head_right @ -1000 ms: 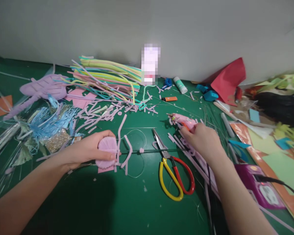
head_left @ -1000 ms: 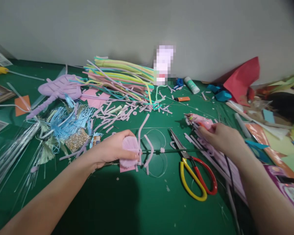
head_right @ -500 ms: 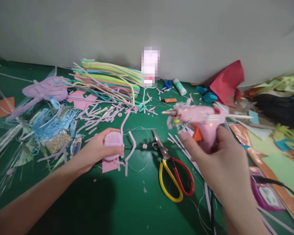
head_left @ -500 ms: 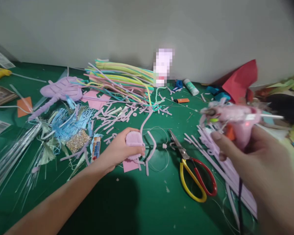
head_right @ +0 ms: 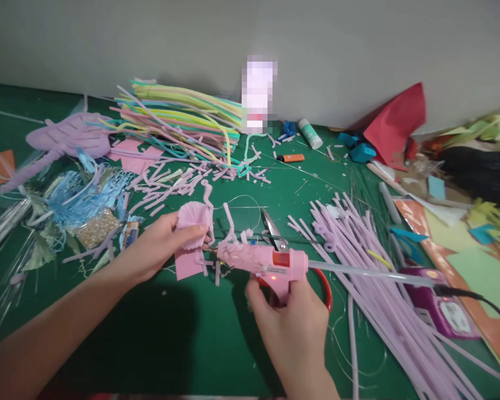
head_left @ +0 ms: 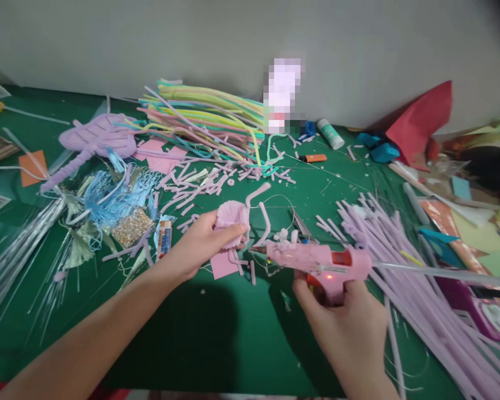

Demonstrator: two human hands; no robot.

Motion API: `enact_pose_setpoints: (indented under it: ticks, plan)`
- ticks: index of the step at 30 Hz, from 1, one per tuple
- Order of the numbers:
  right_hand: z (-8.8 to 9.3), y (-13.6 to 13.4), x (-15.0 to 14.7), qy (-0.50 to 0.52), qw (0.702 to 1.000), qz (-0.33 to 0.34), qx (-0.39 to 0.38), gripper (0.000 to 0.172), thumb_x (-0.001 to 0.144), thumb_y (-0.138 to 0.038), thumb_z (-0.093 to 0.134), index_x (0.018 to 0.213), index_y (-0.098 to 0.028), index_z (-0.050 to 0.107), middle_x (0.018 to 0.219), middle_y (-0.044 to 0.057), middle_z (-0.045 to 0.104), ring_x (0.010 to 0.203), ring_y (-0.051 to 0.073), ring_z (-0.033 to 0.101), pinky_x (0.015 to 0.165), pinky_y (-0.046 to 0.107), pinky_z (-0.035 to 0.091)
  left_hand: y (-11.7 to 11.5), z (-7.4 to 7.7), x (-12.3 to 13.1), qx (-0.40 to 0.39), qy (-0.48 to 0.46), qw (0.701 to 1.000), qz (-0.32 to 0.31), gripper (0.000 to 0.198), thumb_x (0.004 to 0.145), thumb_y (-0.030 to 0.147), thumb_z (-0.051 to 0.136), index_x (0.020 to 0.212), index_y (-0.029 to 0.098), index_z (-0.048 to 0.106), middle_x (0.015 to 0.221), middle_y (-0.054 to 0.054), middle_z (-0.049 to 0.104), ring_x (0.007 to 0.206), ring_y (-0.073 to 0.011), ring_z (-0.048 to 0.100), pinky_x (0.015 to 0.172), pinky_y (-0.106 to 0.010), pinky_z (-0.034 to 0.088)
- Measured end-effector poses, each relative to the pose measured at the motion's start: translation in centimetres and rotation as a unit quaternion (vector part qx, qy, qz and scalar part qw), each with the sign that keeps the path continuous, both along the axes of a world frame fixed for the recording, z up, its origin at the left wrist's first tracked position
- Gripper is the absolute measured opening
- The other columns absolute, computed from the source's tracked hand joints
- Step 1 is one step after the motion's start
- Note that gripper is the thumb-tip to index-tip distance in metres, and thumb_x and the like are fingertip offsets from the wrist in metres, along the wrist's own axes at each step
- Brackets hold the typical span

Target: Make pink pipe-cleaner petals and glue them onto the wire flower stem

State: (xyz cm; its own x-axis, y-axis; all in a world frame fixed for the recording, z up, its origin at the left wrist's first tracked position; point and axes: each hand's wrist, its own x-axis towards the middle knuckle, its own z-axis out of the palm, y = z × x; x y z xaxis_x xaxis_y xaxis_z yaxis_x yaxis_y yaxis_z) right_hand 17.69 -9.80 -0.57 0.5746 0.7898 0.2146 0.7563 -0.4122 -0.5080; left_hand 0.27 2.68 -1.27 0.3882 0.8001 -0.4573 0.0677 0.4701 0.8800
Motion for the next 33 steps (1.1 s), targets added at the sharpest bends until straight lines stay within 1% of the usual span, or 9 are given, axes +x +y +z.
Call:
enact_pose_setpoints:
  ticks: [3,6,8,11,15,19,25,29,33]
  plan:
    - [-1.1,0.0,0.2,-0.087,0.995,0.039,0.035,0.02,0.068,-0.037,0.06,0.058,-0.024,0.049,0.043,-0.003,0.048,0.037,0.013,0.043,0.041,0.026,0.034,0.1,0.4,-0.2,0.056,0.065,0.996,-0.004,0.027,0.078,0.04,0.073,0.085,0.015,0.066,0.073,-0.001,0.069,0.063,-0.0132,0.065,0.054,-0.02,0.05]
    - [-1.5,-0.2,0.3,-0.135,0.988,0.054,0.048,0.016,0.072,-0.034,0.059,0.063,-0.023,0.053,0.046,-0.002,0.052,0.038,0.014,0.047,0.044,0.026,0.036,0.3,0.4,-0.4,0.087,0.095,0.992,-0.019,0.026,0.078,0.04,0.072,0.076,0.015,0.065,0.059,0.0,0.064,0.049,-0.0134,0.06,0.044,-0.022,0.048]
    - [-1.2,-0.4,0.2,-0.131,0.99,0.025,0.033,0.021,0.072,-0.037,0.061,0.06,-0.024,0.05,0.044,-0.002,0.05,0.039,0.015,0.049,0.044,0.027,0.036,0.4,0.3,-0.4,0.083,0.069,0.994,-0.002,0.025,0.077,0.039,0.073,0.076,0.016,0.065,0.057,0.0,0.063,0.045,-0.0131,0.058,0.04,-0.022,0.046]
    - [0.2,-0.8,-0.2,-0.102,0.993,-0.064,-0.012,0.031,0.07,-0.046,0.065,0.055,-0.026,0.047,0.041,0.0,0.049,0.041,0.02,0.053,0.045,0.029,0.036,0.5,0.1,-0.2,0.05,-0.007,0.996,0.079,0.022,0.077,0.037,0.074,0.082,0.016,0.067,0.062,0.001,0.063,0.046,-0.0116,0.058,0.038,-0.02,0.045]
    - [2.1,-1.1,-0.6,-0.042,0.99,-0.137,-0.016,0.029,0.07,-0.049,0.063,0.06,-0.024,0.054,0.046,0.001,0.054,0.051,0.024,0.06,0.053,0.032,0.042,0.6,0.0,0.1,-0.043,-0.116,0.978,0.169,0.012,0.079,0.027,0.072,0.085,0.016,0.069,0.075,-0.001,0.067,0.064,-0.0138,0.065,0.051,-0.021,0.054]
    - [2.2,-1.0,-0.3,0.052,0.992,-0.117,-0.018,0.032,0.068,-0.051,0.064,0.063,-0.021,0.058,0.052,0.002,0.059,0.051,0.021,0.058,0.053,0.03,0.044,0.6,-0.1,-0.2,-0.094,-0.195,0.967,0.137,0.012,0.082,0.02,0.065,0.084,0.012,0.074,0.091,-0.007,0.071,0.083,-0.0144,0.065,0.068,-0.02,0.056]
    - [1.2,0.2,0.3,0.166,0.981,-0.094,-0.025,0.035,0.06,-0.05,0.071,0.055,-0.02,0.053,0.044,0.0,0.055,0.04,0.014,0.048,0.038,0.025,0.035,0.2,0.1,-0.3,-0.062,-0.224,0.967,0.104,0.004,0.082,0.018,0.069,0.084,0.017,0.073,0.089,-0.003,0.071,0.082,-0.0118,0.064,0.07,-0.016,0.054]
    - [1.1,0.9,0.8,0.261,0.962,-0.07,-0.032,0.034,0.066,-0.05,0.069,0.063,-0.019,0.057,0.047,0.0,0.057,0.041,0.014,0.049,0.041,0.025,0.038,-0.3,0.4,0.0,-0.064,-0.249,0.963,0.08,0.007,0.077,0.02,0.077,0.083,0.019,0.072,0.089,-0.002,0.074,0.078,-0.0115,0.067,0.069,-0.017,0.055]
    - [0.9,1.1,0.9,0.281,0.957,-0.065,-0.028,0.033,0.068,-0.049,0.07,0.064,-0.019,0.055,0.05,0.0,0.057,0.042,0.013,0.048,0.042,0.025,0.039,-0.7,0.5,0.3,-0.061,-0.245,0.965,0.07,0.01,0.076,0.017,0.078,0.073,0.019,0.068,0.088,-0.001,0.075,0.08,-0.0114,0.067,0.068,-0.015,0.054]
